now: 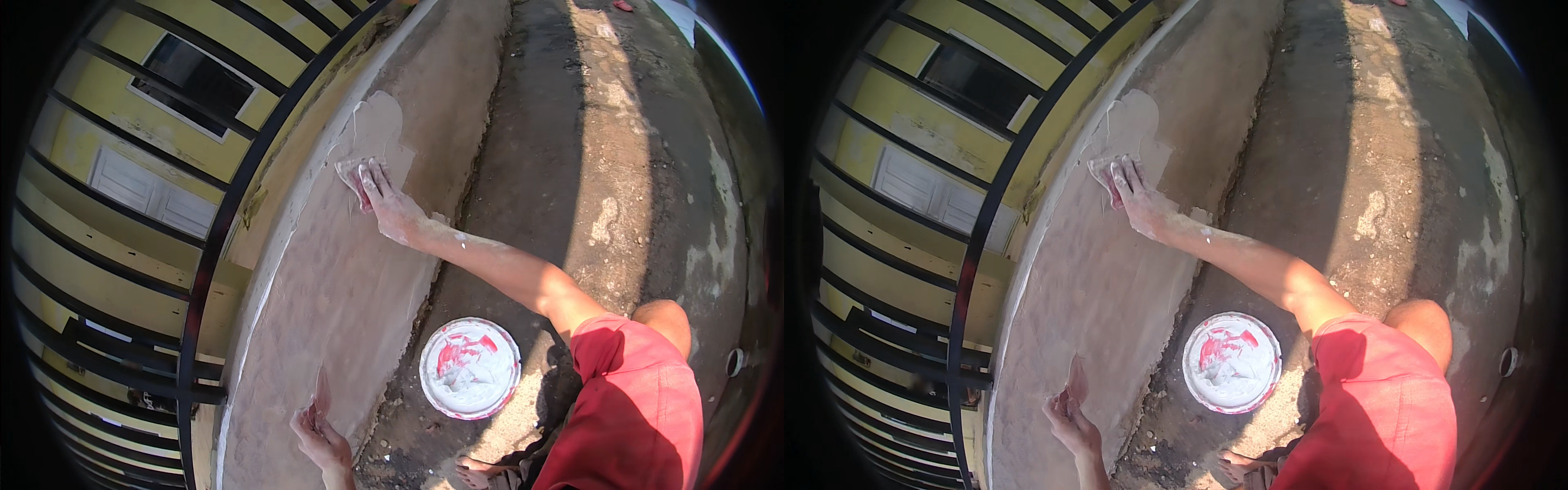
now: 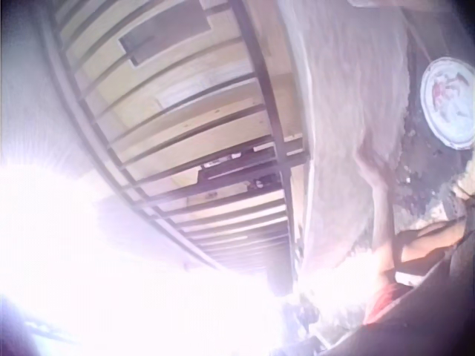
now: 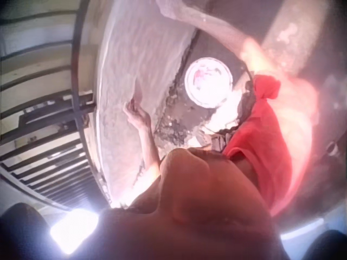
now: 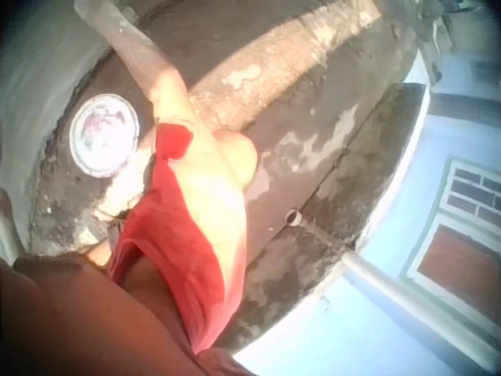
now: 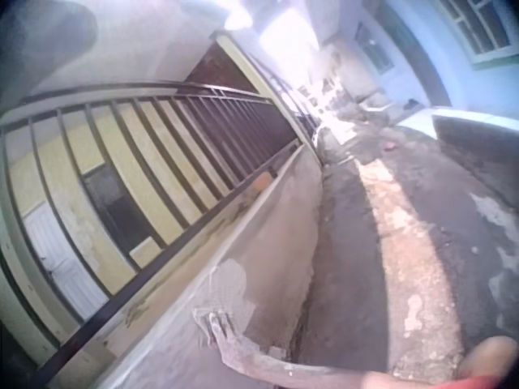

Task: The person applies a white plaster-like substance to a low exterior wall using a trowel and a cloth. They repeatedly scoop material from a bucket, spread it along the wall surface, and smooth it to create an even finish.

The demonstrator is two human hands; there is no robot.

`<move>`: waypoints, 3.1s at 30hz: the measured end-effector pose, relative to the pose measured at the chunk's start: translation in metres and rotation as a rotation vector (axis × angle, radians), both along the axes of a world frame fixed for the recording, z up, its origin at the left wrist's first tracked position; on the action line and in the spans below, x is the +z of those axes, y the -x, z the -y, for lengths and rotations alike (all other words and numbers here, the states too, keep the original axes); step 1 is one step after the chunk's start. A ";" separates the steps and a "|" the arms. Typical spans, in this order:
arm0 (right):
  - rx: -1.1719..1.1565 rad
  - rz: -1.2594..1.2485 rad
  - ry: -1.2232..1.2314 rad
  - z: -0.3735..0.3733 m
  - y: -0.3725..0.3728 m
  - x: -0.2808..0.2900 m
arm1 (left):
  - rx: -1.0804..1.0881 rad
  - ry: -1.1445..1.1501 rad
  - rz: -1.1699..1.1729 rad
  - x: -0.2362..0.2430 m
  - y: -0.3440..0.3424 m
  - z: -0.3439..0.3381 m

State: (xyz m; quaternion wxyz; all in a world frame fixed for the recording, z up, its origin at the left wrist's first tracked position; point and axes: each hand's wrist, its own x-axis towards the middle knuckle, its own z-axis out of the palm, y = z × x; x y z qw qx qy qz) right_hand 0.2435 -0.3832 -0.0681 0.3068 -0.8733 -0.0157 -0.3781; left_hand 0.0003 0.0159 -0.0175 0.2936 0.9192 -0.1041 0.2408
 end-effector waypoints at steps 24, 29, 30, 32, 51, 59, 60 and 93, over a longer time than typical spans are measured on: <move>0.141 -0.090 -0.120 -0.130 0.095 0.045 | -0.082 0.400 -0.036 0.007 -0.003 0.011; 0.822 -0.192 -0.636 -0.159 0.161 0.007 | -0.068 0.744 -0.171 0.028 -0.008 0.023; 0.999 -0.147 -0.906 -0.166 0.162 -0.013 | -0.034 0.809 -0.237 0.028 -0.009 0.018; 1.151 -0.243 -1.191 -0.155 0.180 -0.009 | -0.014 0.944 -0.364 0.026 -0.008 0.004; 1.019 -0.879 -2.037 -0.193 0.223 -0.082 | -0.125 0.355 0.025 0.006 -0.010 0.017; 1.151 -0.623 -2.180 -0.122 0.179 -0.038 | -0.252 -0.272 -0.032 -0.004 -0.015 0.004; 1.215 -0.556 -2.108 -0.103 0.171 -0.033 | -0.175 -0.244 -0.066 -0.003 -0.012 -0.002; -0.228 -0.086 -0.427 0.097 -0.026 0.005 | 0.084 0.016 -0.075 0.016 0.027 -0.033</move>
